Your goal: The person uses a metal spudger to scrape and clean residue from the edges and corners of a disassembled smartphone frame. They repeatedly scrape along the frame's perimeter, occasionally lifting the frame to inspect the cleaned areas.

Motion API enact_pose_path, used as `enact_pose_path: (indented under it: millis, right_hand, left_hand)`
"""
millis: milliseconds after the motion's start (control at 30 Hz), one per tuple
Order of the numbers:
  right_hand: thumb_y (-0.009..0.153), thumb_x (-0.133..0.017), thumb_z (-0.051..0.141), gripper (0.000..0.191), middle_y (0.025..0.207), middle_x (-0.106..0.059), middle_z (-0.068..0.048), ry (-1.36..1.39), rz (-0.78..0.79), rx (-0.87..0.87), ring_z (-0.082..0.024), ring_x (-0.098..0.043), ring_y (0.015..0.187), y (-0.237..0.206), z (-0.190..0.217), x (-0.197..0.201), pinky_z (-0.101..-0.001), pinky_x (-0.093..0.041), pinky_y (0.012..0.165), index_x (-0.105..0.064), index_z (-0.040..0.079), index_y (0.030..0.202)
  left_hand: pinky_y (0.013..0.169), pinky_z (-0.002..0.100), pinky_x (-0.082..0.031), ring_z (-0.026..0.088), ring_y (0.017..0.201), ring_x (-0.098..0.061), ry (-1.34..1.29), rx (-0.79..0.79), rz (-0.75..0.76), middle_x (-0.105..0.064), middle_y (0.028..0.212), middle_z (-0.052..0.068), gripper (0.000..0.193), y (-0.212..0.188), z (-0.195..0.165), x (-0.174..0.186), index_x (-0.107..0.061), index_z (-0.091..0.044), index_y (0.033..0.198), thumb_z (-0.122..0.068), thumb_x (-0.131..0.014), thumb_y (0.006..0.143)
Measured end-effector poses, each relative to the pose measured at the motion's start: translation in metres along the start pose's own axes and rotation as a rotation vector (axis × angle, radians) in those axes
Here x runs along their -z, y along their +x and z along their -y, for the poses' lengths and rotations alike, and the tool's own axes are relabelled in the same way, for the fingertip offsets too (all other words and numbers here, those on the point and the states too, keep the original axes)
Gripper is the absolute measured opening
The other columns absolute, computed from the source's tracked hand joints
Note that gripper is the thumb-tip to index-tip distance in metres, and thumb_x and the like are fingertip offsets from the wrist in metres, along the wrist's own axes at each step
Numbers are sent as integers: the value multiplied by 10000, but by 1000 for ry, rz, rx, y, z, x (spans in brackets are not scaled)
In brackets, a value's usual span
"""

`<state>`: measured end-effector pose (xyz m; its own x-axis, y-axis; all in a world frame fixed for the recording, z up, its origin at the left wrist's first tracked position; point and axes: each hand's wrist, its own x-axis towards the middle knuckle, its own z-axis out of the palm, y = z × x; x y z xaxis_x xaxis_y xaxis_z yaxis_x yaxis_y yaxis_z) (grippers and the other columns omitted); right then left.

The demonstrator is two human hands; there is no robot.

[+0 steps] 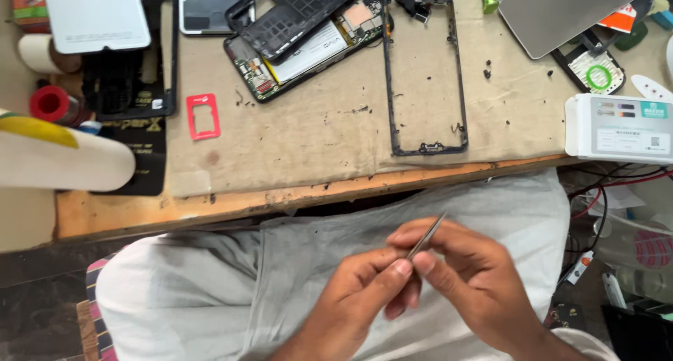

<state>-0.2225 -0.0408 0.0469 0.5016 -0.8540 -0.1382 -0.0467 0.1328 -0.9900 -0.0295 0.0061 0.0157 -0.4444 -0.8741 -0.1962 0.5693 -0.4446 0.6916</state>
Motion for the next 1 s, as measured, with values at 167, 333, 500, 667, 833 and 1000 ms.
enact_pose_path:
  millis: [167, 333, 500, 667, 833, 1000]
  right_hand:
    - [1018, -645, 68, 284, 1177, -704, -167, 53, -289, 1, -177, -692, 838, -4, -13, 10, -307, -605, 732, -708, -88, 1247]
    - [958, -662, -8, 184, 1180, -702, -166, 16, -364, 23, -184, -731, 992, 5, -10, 9, -325, -651, 808, -700, -91, 1118]
    - [937, -682, -47, 128, 1151, -725, -221, 130, -381, 63, -200, -745, 959, 3, -19, 13, -347, -669, 796, -685, -77, 1061]
    - [946, -704, -87, 123, 1143, -734, -262, 183, -398, 134, -206, -721, 895, -1, -26, 13, -338, -626, 769, -689, -80, 1068]
    - [941, -724, -54, 114, 1119, -712, -245, 369, -331, 102, -258, -713, 985, -2, -23, 20, -375, -597, 799, -684, -64, 1048]
    - [962, -715, -13, 94, 1077, -690, -190, 450, -219, 176, -318, -679, 1133, 1, -21, 27, -478, -578, 975, -648, -9, 1028]
  left_hand:
    - [782, 256, -469, 97, 850, -540, -62, -83, -154, -649, 953, 22, 270, 29, 18, -11, -698, 18, 1172, -188, -563, 1062]
    - [910, 271, -528, 106, 1006, -631, 55, -185, -225, -653, 1084, 53, 285, 39, 16, -21, -688, 67, 1238, -116, -604, 1036]
    - [779, 265, -501, 129, 896, -576, 78, -159, -299, -661, 1033, 89, 283, 36, 22, -17, -729, 80, 1241, -81, -613, 1039]
    - [813, 262, -536, 134, 941, -638, 121, -243, -338, -688, 1036, 89, 277, 38, 27, -26, -730, 71, 1215, -111, -606, 1047]
    - [818, 270, -590, 143, 910, -711, 389, -375, -372, -738, 1000, 106, 247, 36, 25, -34, -732, 44, 1209, -104, -613, 1051]
    - [762, 266, -618, 159, 880, -773, 608, -434, -370, -761, 1002, 120, 200, 32, 13, -32, -724, 37, 1173, -73, -637, 1030]
